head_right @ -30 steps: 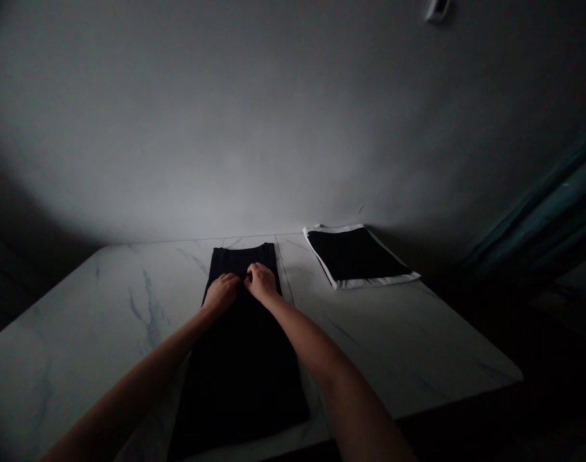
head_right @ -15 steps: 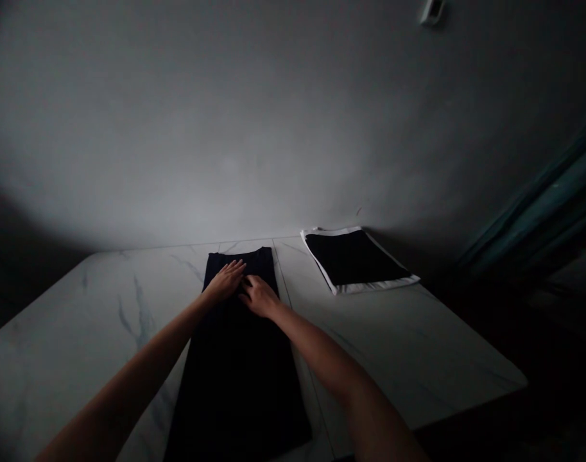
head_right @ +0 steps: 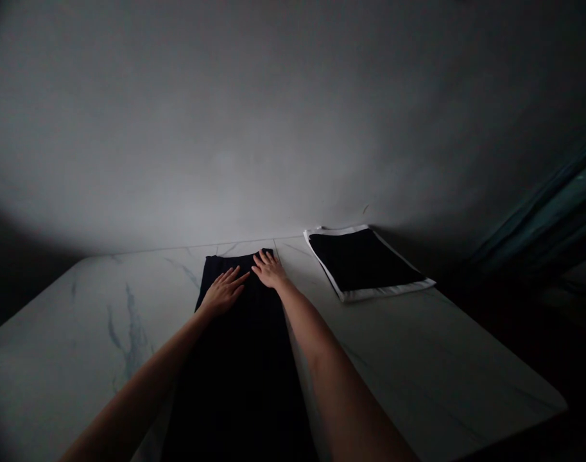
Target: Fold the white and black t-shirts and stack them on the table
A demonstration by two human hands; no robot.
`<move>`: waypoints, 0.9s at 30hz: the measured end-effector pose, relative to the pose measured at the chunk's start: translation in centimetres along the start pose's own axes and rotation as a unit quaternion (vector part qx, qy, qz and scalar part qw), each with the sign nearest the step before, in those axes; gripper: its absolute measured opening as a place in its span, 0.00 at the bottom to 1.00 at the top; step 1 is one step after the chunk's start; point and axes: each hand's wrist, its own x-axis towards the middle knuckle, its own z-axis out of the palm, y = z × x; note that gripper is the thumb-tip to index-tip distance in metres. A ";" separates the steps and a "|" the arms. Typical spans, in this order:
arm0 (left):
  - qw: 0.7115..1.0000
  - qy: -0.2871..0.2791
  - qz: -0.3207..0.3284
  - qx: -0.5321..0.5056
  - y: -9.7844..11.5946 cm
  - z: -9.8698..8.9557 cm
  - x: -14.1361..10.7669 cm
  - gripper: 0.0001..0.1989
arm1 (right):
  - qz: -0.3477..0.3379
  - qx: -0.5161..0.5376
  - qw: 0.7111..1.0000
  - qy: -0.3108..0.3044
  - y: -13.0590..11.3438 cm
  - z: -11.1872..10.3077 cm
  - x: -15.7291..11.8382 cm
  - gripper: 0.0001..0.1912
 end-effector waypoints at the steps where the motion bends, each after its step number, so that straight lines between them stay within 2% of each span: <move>1: 1.000 0.003 0.000 -0.001 0.0 0.0 0.0 0.25 | 0.011 -0.005 1.000 -0.002 0.0 0.2 0.1 0.29; 4: 1.000 0.012 0.000 0.001 0.1 0.0 -0.1 0.24 | 0.033 -0.023 0.999 0.010 -0.2 0.7 0.0 0.30; 7: 1.000 0.008 -0.003 0.011 0.2 -0.1 -0.1 0.24 | 0.012 -0.037 0.999 0.033 -0.4 0.8 -0.4 0.31; 10: 1.000 0.005 -0.001 0.018 0.3 -0.3 -0.1 0.24 | -0.011 -0.034 0.999 0.012 -0.8 0.5 -1.1 0.30; 14: 1.000 -0.002 -0.006 0.010 0.4 -0.5 0.0 0.24 | 0.005 -0.016 0.999 0.033 -2.1 0.2 -3.1 0.32; 17: 1.000 -0.008 -0.004 0.002 0.5 -0.6 0.0 0.25 | -0.021 0.005 0.999 0.039 -3.6 0.9 -6.5 0.33; 21: 1.000 0.009 -0.007 0.002 0.8 -0.9 0.0 0.25 | -0.032 0.009 0.999 0.022 -5.9 1.9 -12.0 0.39; 25: 0.995 0.097 -0.019 0.001 1.6 -1.9 -0.6 0.22 | -0.027 0.013 0.999 0.018 -7.8 1.7 -17.0 0.40; 27: 0.988 0.147 -0.037 -0.010 2.1 -2.4 -1.7 0.21 | -0.035 0.022 0.999 0.016 -8.4 1.3 -20.0 0.40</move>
